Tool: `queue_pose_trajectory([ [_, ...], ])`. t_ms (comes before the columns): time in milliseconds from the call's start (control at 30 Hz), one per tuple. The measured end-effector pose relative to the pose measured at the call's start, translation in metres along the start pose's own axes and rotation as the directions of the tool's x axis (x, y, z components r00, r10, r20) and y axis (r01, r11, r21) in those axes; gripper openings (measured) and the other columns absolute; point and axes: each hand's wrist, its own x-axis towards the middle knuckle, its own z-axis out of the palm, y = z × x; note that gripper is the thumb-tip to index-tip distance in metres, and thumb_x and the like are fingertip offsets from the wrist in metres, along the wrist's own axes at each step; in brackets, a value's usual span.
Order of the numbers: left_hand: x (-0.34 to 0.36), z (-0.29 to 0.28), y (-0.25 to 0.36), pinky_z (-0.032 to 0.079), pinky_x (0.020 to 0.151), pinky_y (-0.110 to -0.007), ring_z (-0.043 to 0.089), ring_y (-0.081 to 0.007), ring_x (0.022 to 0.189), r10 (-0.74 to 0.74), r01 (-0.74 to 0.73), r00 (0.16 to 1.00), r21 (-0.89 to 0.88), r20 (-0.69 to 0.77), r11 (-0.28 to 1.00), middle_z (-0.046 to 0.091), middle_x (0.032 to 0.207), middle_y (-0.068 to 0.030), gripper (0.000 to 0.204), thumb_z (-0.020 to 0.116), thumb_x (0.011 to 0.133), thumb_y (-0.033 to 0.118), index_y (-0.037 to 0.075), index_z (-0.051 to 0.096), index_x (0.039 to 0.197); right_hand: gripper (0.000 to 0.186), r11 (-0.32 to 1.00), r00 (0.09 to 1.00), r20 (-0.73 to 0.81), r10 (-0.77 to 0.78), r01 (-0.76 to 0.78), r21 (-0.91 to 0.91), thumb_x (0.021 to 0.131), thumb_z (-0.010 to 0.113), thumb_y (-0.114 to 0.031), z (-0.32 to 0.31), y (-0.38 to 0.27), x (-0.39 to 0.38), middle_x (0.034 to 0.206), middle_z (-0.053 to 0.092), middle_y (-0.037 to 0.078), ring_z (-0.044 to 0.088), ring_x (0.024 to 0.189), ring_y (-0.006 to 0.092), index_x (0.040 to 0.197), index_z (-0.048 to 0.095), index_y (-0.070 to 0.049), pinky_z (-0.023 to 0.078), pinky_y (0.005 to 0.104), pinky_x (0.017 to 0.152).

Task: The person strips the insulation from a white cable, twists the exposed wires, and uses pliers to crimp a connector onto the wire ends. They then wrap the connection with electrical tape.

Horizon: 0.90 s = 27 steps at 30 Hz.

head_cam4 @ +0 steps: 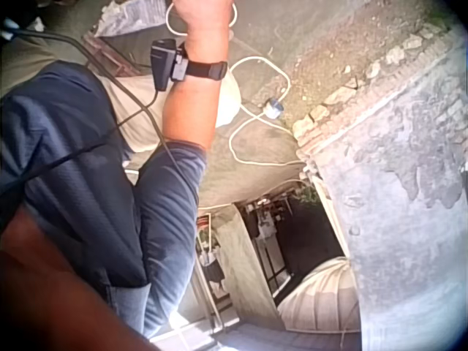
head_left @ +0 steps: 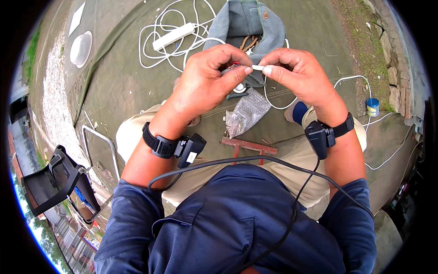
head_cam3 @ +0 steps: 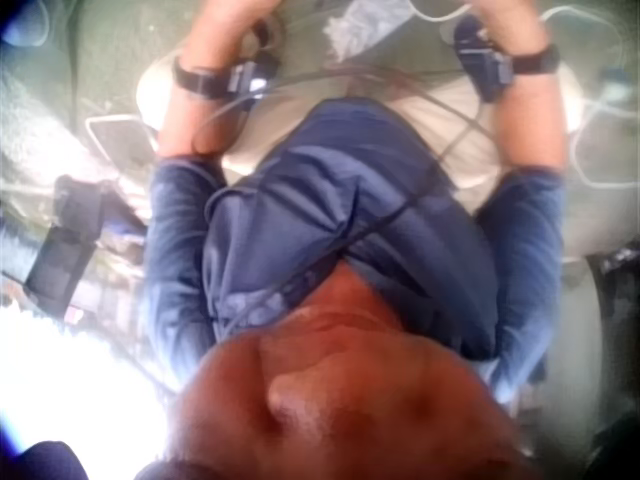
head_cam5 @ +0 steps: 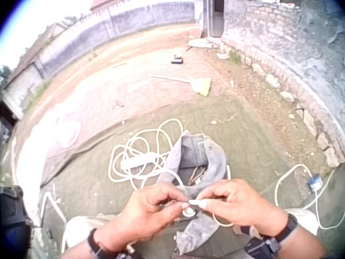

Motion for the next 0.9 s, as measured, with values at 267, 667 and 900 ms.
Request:
queue_pose_trajectory([
  [267,0.004,-0.003,0.001,0.048,0.064,-0.031,0.061,-0.018,0.072,0.189,-0.193,0.981,0.109,0.044,0.975,0.064,0.08,-0.0057,0.009,0.073,0.084,0.004,0.005,0.069,0.092,0.023,0.965,0.984,0.091,0.152,-0.168,0.202,0.096,0.064,-0.014,0.003,-0.003,0.001,0.088,0.065,-0.001,0.057,0.081,0.0059,0.11,0.07,0.004,0.046,0.0238,0.072],
  [667,0.007,-0.004,0.002,0.049,0.065,-0.032,0.062,-0.0212,0.074,0.352,-0.367,0.93,0.261,0.104,0.893,0.064,0.083,-0.0066,0.013,0.073,0.082,-0.002,0.005,0.067,0.091,0.023,0.945,0.986,0.024,0.166,-0.166,0.283,0.095,0.071,-0.018,0.015,0.003,0.002,0.086,0.066,-0.003,0.056,0.08,0.0043,0.108,0.072,0.001,0.045,0.0226,0.07],
  [900,0.004,0.001,0.006,0.052,0.064,-0.039,0.067,-0.0317,0.075,0.322,-0.34,0.941,0.305,0.107,0.89,0.067,0.085,-0.0107,0.017,0.073,0.081,0.002,0.006,0.064,0.095,0.021,0.95,0.978,0.058,0.198,-0.206,0.233,0.094,0.072,-0.019,0.01,-0.005,0.001,0.085,0.066,-0.002,0.056,0.079,0.0048,0.102,0.072,0.0,0.045,0.023,0.068],
])
